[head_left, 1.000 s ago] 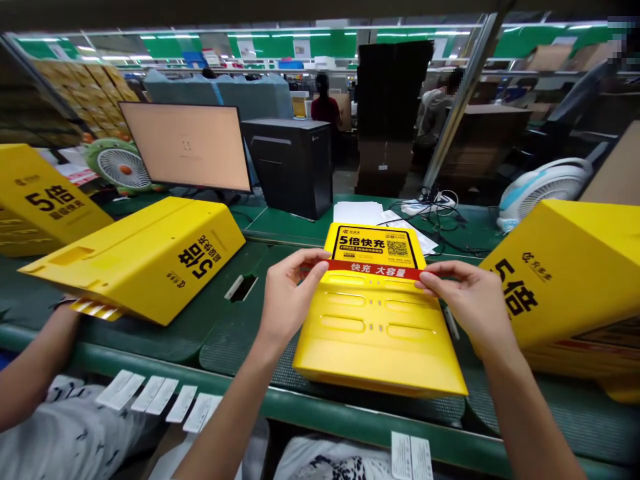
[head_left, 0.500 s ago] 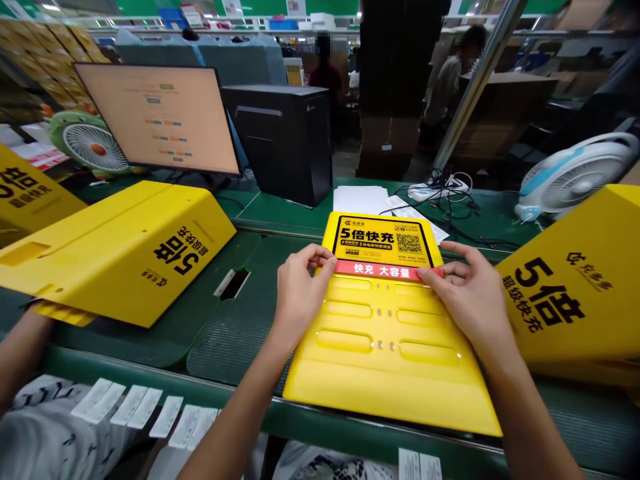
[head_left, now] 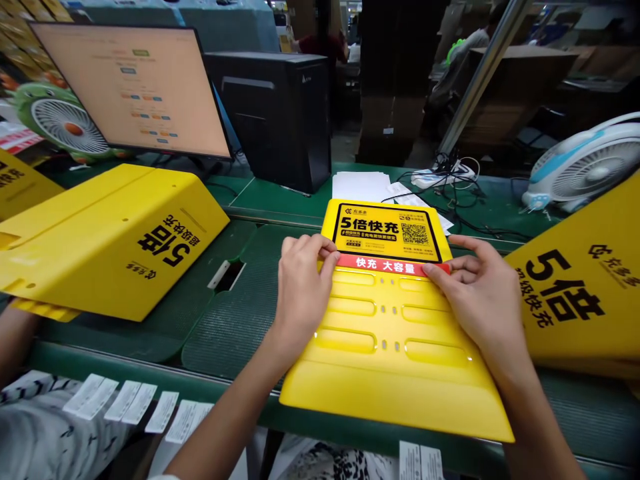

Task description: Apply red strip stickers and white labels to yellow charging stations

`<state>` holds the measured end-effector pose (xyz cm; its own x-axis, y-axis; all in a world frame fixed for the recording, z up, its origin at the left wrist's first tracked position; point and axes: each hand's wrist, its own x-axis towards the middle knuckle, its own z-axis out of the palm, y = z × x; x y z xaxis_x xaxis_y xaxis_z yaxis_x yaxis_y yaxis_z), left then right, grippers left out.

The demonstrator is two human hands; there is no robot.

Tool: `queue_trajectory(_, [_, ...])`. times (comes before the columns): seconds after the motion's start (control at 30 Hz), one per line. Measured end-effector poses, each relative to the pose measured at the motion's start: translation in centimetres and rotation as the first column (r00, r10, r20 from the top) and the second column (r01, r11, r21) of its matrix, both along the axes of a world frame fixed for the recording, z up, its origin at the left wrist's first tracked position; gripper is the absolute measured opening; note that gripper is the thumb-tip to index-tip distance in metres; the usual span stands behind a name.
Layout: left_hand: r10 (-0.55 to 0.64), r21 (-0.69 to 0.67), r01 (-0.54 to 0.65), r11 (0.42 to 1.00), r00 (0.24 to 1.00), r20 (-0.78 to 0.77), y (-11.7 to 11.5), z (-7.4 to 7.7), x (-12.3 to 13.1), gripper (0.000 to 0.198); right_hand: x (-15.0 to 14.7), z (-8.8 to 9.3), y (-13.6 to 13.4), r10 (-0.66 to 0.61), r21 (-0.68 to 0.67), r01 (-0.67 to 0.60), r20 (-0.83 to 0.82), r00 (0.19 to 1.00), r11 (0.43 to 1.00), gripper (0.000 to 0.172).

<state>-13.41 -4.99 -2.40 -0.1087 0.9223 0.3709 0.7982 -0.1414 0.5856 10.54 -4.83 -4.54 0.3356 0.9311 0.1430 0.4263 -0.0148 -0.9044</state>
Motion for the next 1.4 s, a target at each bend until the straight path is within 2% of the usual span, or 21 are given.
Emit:
queue_trajectory(0.2, [-0.019,-0.001,0.019,1.000,1.000,0.003,0.05,-0.10,-0.03,0.009,0.09,-0.16,-0.17,0.001,0.008,-0.001,-0.024,1.000,1.000,0.065])
queue_trajectory(1.4, [-0.008,-0.016,0.009,1.000,1.000,0.002,0.32,-0.39,0.03,0.010,0.22,-0.22,0.26,-0.025,0.015,0.024,0.115,0.993,1.000,0.065])
